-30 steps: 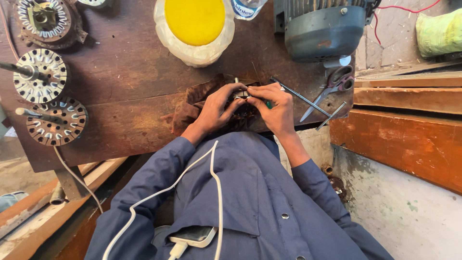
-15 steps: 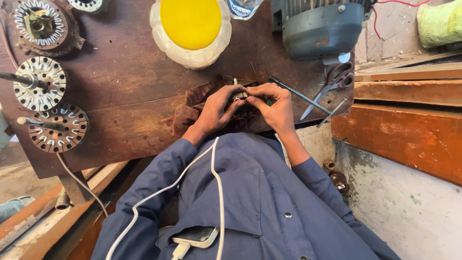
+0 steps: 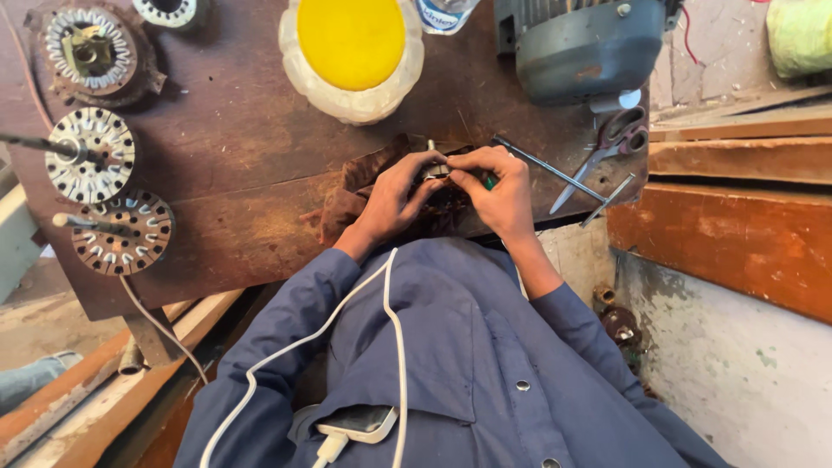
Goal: The person uses a screwdriver to adjust a small electrical component on a workbench. They then retrieve a sheet of white material from a drawer, cut it into strips with scissors, and trim the strips into smaller pieces.
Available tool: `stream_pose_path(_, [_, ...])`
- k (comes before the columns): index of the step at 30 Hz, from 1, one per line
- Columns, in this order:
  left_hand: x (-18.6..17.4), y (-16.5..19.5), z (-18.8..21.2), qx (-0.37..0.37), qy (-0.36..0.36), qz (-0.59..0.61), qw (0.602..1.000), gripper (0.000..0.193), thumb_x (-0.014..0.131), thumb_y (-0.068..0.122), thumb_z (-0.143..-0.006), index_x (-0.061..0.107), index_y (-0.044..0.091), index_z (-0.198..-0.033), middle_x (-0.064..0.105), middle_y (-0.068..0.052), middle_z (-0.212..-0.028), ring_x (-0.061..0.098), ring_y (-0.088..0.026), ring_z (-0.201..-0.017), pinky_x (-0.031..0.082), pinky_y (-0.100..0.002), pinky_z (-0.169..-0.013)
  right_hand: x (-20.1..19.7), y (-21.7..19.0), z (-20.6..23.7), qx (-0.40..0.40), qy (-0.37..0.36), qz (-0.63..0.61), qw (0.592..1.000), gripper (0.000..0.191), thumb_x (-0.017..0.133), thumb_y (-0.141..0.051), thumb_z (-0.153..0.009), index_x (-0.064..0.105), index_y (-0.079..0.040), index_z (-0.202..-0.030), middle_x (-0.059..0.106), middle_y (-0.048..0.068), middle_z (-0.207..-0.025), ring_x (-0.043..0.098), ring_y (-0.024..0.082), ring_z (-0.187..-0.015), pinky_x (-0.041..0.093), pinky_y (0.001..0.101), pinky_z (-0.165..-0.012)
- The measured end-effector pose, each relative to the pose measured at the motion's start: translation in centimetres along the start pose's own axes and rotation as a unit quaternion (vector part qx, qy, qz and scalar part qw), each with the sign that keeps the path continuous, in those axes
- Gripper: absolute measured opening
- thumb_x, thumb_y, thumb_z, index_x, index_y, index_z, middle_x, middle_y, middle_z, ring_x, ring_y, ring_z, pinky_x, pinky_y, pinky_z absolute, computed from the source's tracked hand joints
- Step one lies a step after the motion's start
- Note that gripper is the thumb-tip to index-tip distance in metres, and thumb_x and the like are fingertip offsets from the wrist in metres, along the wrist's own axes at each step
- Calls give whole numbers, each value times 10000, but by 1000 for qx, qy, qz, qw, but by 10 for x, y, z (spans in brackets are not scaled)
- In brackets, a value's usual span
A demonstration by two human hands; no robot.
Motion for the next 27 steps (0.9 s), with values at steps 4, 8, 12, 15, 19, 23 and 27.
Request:
stream_pose_path(4, [-4,2,3,-24,-15,19,999,347,647,141,-1015,563,42,-1337,665,-177,-1228,670,-336,-1153,520,-395,-1001,6,18,-2,83,-75,-188,976,194,749,-41,-908,778,-29,-1100,772,63,-1065,707,148,-1008,540,281,-924])
stream_pose_path(8, [-5,8,1,-33,-26,60,997,317,614,137,-1045,588,37,-1345,656,-155,-1286,645,-311,-1222,490,-390,-1068,-4,19,4,47,-69,-200,976,256,698,-47,-963,735,-16,-1214,744,80,-1161,678,163,-1095,523,290,-988])
stream_pose_path(12, [-7,16,-1,-25,-44,54,997,299,606,130,-1039,612,31,-1321,664,-133,-1299,630,-300,-1229,486,-378,-1076,2,9,22,45,-72,-193,977,343,732,-72,-923,694,-24,-1261,725,77,-1164,662,150,-1098,509,290,-989])
stream_pose_path(15, [-7,25,7,-22,-77,43,996,321,619,109,-1022,596,45,-1335,667,-144,-1296,626,-297,-1247,487,-379,-1093,-4,-5,33,-4,-34,-68,997,371,827,-104,-856,734,-24,-1206,755,96,-1107,704,193,-1033,526,313,-940])
stream_pose_path(19, [-2,30,27,-79,-96,119,985,506,653,121,-969,446,22,-1420,630,-160,-1322,639,-286,-1261,483,-387,-1094,-8,-19,51,-69,-27,-22,997,380,889,-125,-797,747,-34,-1137,765,113,-1102,723,245,-1047,541,336,-948])
stream_pose_path(23, [1,33,35,-73,-112,106,985,527,665,115,-947,447,24,-1418,629,-156,-1330,647,-286,-1280,487,-393,-1105,-8,-20,60,-82,-22,-20,996,379,897,-115,-775,751,-26,-1114,764,124,-1086,726,268,-1027,550,353,-931])
stream_pose_path(27, [0,39,30,-25,-121,31,992,497,679,116,-941,511,31,-1400,629,-153,-1326,636,-299,-1245,491,-396,-1097,-8,-23,61,-103,-10,-24,994,347,886,-89,-783,760,-31,-1101,767,115,-1055,734,261,-1006,565,351,-907])
Point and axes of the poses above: each hand's wrist, its own z-axis away from the middle knuckle, its own x-axis out of the palm, y = z × x, the point moved 6 cm from there along -z, towards the middle knuckle
